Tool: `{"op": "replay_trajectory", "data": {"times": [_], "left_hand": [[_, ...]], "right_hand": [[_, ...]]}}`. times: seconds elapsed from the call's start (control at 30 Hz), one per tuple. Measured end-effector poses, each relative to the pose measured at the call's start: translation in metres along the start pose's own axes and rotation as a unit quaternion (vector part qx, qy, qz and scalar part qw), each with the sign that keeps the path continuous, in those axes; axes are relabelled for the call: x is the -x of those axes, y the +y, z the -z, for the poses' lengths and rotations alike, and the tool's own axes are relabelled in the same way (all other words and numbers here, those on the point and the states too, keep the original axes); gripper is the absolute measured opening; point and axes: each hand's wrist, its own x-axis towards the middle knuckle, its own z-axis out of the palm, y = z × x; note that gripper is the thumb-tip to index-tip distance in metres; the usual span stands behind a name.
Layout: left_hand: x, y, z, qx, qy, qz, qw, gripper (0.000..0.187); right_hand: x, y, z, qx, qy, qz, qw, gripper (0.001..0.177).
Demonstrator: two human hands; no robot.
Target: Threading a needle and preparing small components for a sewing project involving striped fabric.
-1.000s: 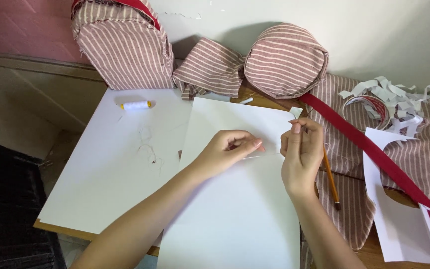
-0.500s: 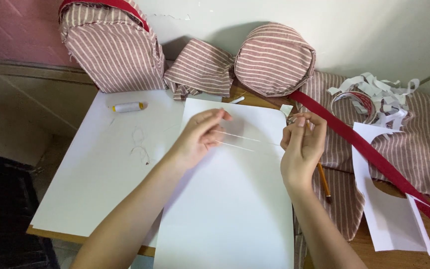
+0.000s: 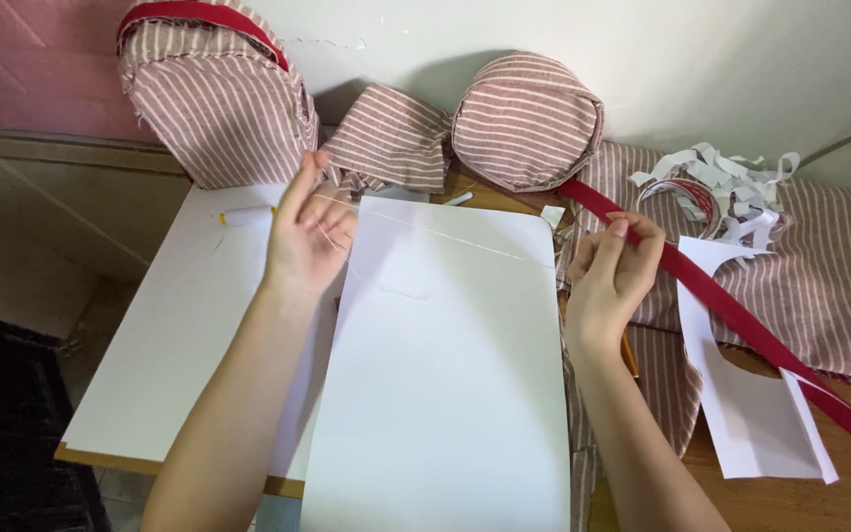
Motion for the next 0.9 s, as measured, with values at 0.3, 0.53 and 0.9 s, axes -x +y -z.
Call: {"op": "replay_trajectory", "data": {"times": [0.3,0.53,0.9], "left_hand": [[0.029,0.087,0.002,-0.047,0.005,-0.104,0.993,0.024],[0.111,0.203,0.01,-0.229,0.036,-0.148,0.962,0.025],[0.242,0.23,0.024,-0.549,0.214,-0.049,0.806,0.026]], "right_hand": [[-0.002,-0.006,0.007,0.002,0.016,-0.029,0.999,0.009],[-0.002,-0.005,0.011,0.01,0.006,-0.028,1.0,0.006],[-0.067,-0.117,-0.045,0.068,-0.099,0.061,0.991,0.011]]}}
